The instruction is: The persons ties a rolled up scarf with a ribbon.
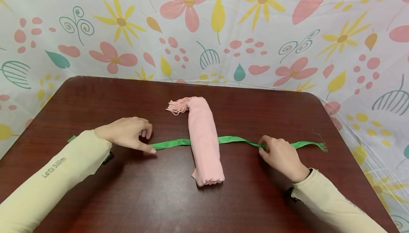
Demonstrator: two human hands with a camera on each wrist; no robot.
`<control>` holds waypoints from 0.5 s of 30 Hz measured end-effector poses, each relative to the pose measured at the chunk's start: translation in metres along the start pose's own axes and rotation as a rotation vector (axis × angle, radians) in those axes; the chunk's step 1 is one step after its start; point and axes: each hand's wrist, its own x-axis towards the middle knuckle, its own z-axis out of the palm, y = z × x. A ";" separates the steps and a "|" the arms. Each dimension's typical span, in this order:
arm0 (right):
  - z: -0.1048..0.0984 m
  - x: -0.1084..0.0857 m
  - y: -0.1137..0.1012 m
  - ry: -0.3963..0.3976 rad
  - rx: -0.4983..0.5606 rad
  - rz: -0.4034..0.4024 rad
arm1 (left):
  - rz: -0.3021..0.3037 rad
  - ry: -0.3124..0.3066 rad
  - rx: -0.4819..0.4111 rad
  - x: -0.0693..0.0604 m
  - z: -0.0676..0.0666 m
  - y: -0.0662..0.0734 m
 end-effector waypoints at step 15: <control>-0.002 0.007 0.017 0.039 0.053 0.071 | 0.100 0.048 -0.011 -0.004 -0.003 -0.007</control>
